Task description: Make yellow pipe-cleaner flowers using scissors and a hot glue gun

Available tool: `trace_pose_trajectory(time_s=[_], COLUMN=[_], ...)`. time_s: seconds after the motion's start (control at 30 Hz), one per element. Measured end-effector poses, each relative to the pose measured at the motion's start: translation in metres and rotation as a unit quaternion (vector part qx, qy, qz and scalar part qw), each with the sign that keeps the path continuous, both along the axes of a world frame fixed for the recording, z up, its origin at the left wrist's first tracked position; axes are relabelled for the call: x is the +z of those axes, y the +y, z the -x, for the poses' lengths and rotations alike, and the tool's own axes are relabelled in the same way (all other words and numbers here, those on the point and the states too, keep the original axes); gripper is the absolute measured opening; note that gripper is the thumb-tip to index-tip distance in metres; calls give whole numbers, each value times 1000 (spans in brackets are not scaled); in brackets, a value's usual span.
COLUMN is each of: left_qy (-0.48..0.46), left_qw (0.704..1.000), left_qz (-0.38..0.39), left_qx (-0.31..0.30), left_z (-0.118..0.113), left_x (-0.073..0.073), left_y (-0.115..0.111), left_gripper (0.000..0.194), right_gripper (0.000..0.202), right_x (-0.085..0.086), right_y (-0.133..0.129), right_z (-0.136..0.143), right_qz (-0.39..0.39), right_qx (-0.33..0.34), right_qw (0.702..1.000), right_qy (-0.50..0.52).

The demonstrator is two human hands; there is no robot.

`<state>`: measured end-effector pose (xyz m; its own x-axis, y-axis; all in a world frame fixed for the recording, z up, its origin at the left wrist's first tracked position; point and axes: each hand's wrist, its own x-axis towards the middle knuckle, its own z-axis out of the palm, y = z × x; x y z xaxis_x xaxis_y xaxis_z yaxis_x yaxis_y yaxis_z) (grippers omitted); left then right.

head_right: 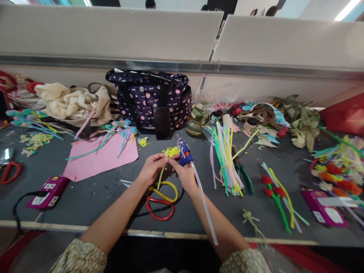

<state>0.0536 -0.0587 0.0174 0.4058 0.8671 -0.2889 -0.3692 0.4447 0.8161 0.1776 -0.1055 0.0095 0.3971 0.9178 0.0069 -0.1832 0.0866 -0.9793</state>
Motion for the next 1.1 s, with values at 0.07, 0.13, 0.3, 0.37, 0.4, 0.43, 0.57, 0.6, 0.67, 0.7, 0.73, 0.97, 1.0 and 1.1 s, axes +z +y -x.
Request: trace_pose_trajectory(time_s=[0.07, 0.13, 0.3, 0.37, 0.4, 0.43, 0.57, 0.6, 0.67, 0.7, 0.73, 0.97, 1.0, 1.1], left_qy=[2, 3, 3, 2, 2, 3, 7, 6, 3, 2, 1, -2, -4, -12], left_qw=[1000, 1000, 1000, 1000, 1000, 1000, 999, 999, 998, 998, 998, 999, 999, 1000], left_qz=[-2, -8, -8, -8, -7, -7, -1, 2, 7, 10, 14, 15, 16, 19], left_qx=[-1, -7, -28, -30, -30, -31, -40, -45, -58, -62, -65, -41, -32, -20], left_z=[1, 1, 2, 2, 2, 2, 3, 3, 3, 3, 3, 2, 3, 6], left_x=[0, -1, -2, -1, 0, 0, 1, 1, 0, 0, 0, 2, 2, 5], left_y=[2, 2, 3, 3, 3, 3, 4, 4, 3, 2, 2, 4, 5, 8], left_gripper=[29, 27, 26, 26, 26, 26, 27, 27, 28, 28, 28, 28, 28, 30], right_gripper=[25, 24, 25, 26, 26, 27, 28, 27, 26, 25, 25, 26, 26, 26], right_x=[2, 4, 7, 7, 7, 7, 8, 9, 11, 13, 14, 15, 14, 14], right_y=[0, 0, 0, 0, 0, 0, 0, 0, 0, 0, 0, 2, 3, 4], right_z=[-2, -4, -6, -6, -6, -6, -9, -10, -13, -14, -15, -21, -24, -33], right_qz=[-4, -10, -16, -14, -12, -10, -3, -6, -17, -21, -23, 5, 17, 59], right_qx=[1, 1, 17, 24, 27, 27, 23, 21, 18, 16, 14, 11, 21, 70], right_qw=[1000, 1000, 998, 997, 997, 998, 999, 999, 999, 999, 999, 999, 999, 995], right_qy=[12, 29, 60, 67, 66, 63, 44, 41, 40, 42, 44, 33, 21, -28])
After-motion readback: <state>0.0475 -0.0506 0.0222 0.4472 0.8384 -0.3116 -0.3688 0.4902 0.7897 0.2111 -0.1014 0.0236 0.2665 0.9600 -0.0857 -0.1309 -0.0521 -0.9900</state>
